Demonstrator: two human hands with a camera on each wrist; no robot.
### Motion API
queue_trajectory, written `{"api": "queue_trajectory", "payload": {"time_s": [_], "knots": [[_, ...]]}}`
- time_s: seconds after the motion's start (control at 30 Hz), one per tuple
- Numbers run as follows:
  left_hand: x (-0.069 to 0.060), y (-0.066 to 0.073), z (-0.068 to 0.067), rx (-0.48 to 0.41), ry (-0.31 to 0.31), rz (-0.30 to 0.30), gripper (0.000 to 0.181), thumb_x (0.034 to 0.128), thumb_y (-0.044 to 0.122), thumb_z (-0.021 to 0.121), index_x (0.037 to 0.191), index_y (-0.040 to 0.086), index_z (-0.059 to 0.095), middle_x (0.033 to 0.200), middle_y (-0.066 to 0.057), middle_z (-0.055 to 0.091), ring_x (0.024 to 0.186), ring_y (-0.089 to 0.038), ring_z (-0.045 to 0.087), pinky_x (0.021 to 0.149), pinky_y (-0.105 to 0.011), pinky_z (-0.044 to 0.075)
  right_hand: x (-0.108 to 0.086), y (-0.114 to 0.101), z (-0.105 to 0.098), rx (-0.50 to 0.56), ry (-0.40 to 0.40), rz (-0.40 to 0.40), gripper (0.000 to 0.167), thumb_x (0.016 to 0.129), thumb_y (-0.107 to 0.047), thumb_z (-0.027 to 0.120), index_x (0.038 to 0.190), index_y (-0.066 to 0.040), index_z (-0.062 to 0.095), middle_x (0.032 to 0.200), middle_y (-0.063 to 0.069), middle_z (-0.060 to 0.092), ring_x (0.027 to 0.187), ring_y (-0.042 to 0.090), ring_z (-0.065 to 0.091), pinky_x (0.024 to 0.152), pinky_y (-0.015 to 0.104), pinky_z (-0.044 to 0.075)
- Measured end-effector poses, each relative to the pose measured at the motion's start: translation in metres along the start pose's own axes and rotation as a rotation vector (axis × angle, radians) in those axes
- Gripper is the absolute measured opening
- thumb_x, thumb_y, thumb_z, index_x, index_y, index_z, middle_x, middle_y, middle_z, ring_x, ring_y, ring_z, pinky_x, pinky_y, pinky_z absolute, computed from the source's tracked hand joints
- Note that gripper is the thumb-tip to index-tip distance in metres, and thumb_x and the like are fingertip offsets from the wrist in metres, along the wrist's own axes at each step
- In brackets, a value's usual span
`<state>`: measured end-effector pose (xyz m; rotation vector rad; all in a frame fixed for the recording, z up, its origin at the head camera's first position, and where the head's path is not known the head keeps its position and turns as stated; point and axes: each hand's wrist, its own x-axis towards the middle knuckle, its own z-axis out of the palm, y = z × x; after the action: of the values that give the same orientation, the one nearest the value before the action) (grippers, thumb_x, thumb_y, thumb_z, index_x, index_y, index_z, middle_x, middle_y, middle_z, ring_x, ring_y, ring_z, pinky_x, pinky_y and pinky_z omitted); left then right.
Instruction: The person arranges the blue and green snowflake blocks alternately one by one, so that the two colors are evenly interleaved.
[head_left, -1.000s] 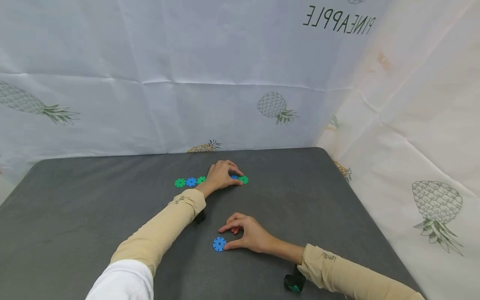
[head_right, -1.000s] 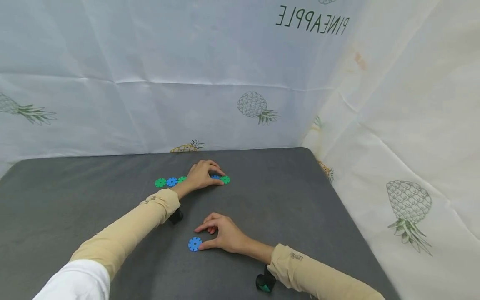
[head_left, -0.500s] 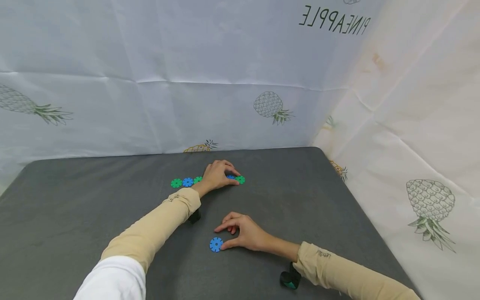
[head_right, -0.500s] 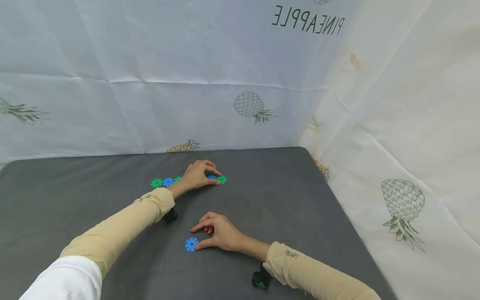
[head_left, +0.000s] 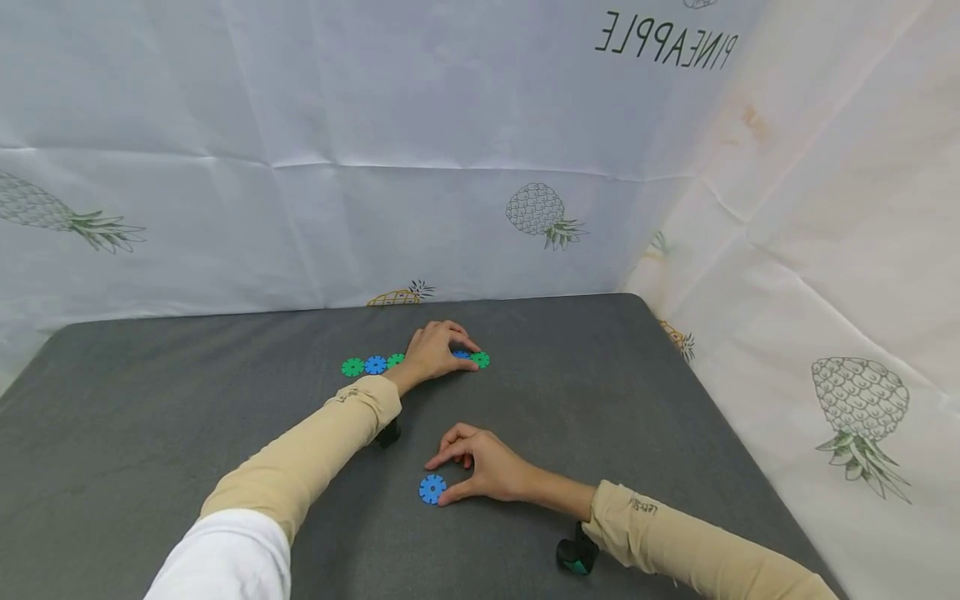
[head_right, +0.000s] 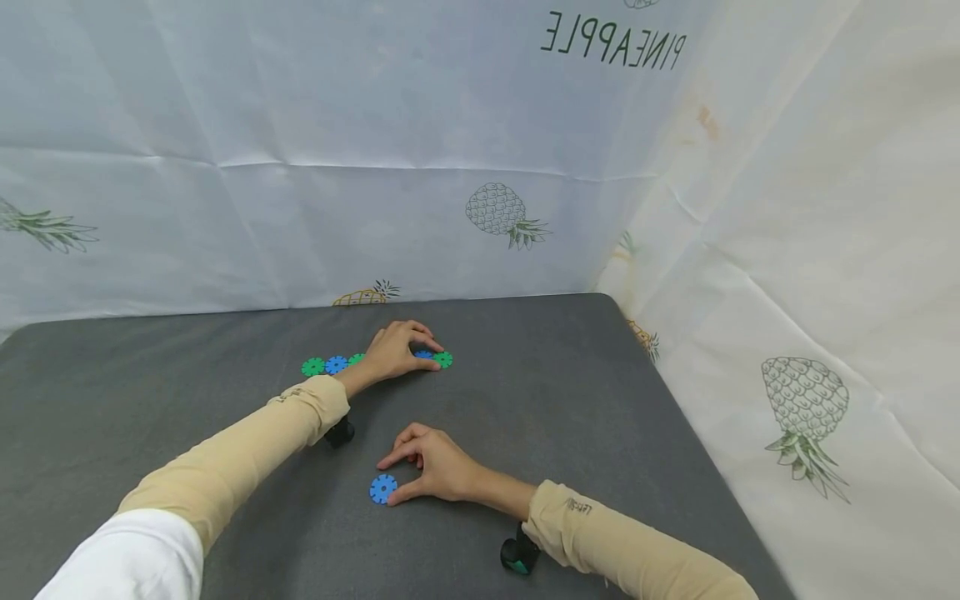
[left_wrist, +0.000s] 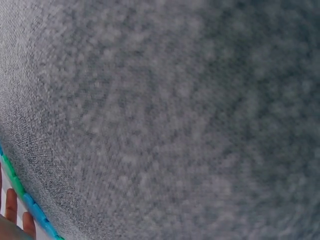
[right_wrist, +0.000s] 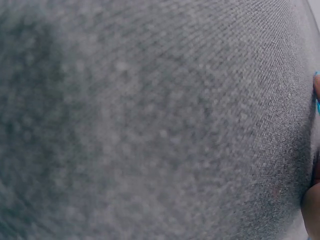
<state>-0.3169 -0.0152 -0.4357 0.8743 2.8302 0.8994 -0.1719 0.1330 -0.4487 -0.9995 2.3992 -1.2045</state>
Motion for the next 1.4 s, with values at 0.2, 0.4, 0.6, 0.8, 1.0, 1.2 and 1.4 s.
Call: {"api": "queue_trajectory", "payload": {"time_s": [0.2, 0.4, 0.6, 0.8, 1.0, 1.2, 1.4], "knots": [[-0.001, -0.001, 0.001, -0.008, 0.004, -0.003, 0.03, 0.0817, 0.034, 0.077, 0.108, 0.02, 0.076, 0.127, -0.007, 0.056, 0.125, -0.035, 0.041, 0.101, -0.052, 0.031, 0.0, 0.001, -0.001, 0.005, -0.019, 0.007, 0.032, 0.075, -0.02, 0.083, 0.105, -0.012, 0.076, 0.104, -0.005, 0.056, 0.081, 0.002, 0.047, 0.071, 0.017, 0.046], [-0.002, -0.002, 0.002, -0.011, 0.001, -0.008, 0.029, 0.0818, 0.034, 0.077, 0.107, 0.02, 0.076, 0.127, -0.007, 0.056, 0.126, -0.035, 0.041, 0.102, -0.052, 0.031, 0.002, 0.001, -0.002, -0.016, -0.046, 0.008, 0.038, 0.075, -0.019, 0.083, 0.111, -0.012, 0.074, 0.106, -0.003, 0.055, 0.08, 0.002, 0.047, 0.07, 0.016, 0.045], [-0.002, -0.003, 0.003, -0.007, -0.005, -0.019, 0.03, 0.082, 0.035, 0.076, 0.109, 0.021, 0.076, 0.128, -0.007, 0.056, 0.127, -0.035, 0.04, 0.103, -0.053, 0.031, 0.004, 0.001, -0.002, -0.009, -0.068, -0.011, 0.031, 0.076, -0.019, 0.082, 0.106, -0.012, 0.076, 0.106, -0.003, 0.055, 0.082, 0.003, 0.048, 0.069, 0.016, 0.045], [-0.002, -0.004, 0.004, -0.005, -0.005, -0.028, 0.03, 0.082, 0.035, 0.076, 0.108, 0.022, 0.076, 0.128, -0.006, 0.056, 0.127, -0.035, 0.04, 0.102, -0.052, 0.031, 0.004, 0.004, -0.007, -0.003, -0.114, -0.047, 0.035, 0.077, -0.019, 0.082, 0.11, -0.011, 0.074, 0.108, -0.001, 0.055, 0.081, 0.003, 0.047, 0.069, 0.016, 0.046], [-0.003, -0.003, 0.003, 0.004, -0.004, -0.034, 0.029, 0.0818, 0.036, 0.076, 0.108, 0.022, 0.076, 0.128, -0.006, 0.055, 0.127, -0.034, 0.039, 0.103, -0.052, 0.03, 0.01, 0.005, -0.018, -0.06, -0.241, -0.123, 0.038, 0.079, -0.018, 0.08, 0.115, -0.009, 0.071, 0.11, 0.0, 0.054, 0.078, 0.005, 0.047, 0.069, 0.015, 0.046], [-0.001, -0.004, 0.005, 0.012, -0.006, -0.021, 0.03, 0.0821, 0.036, 0.076, 0.108, 0.022, 0.076, 0.128, -0.006, 0.055, 0.127, -0.035, 0.04, 0.101, -0.052, 0.032, 0.017, 0.001, -0.027, -0.234, -0.274, -0.204, 0.036, 0.077, -0.025, 0.082, 0.11, -0.014, 0.074, 0.109, -0.002, 0.057, 0.091, 0.005, 0.049, 0.084, 0.017, 0.043], [0.001, -0.003, 0.005, 0.025, 0.001, -0.018, 0.03, 0.0822, 0.037, 0.076, 0.109, 0.023, 0.075, 0.129, -0.006, 0.055, 0.127, -0.034, 0.04, 0.101, -0.052, 0.032, 0.018, -0.009, -0.03, -0.45, -0.23, -0.18, 0.036, 0.073, -0.037, 0.083, 0.105, -0.021, 0.076, 0.107, -0.006, 0.058, 0.094, 0.005, 0.049, 0.085, 0.017, 0.042]]}}
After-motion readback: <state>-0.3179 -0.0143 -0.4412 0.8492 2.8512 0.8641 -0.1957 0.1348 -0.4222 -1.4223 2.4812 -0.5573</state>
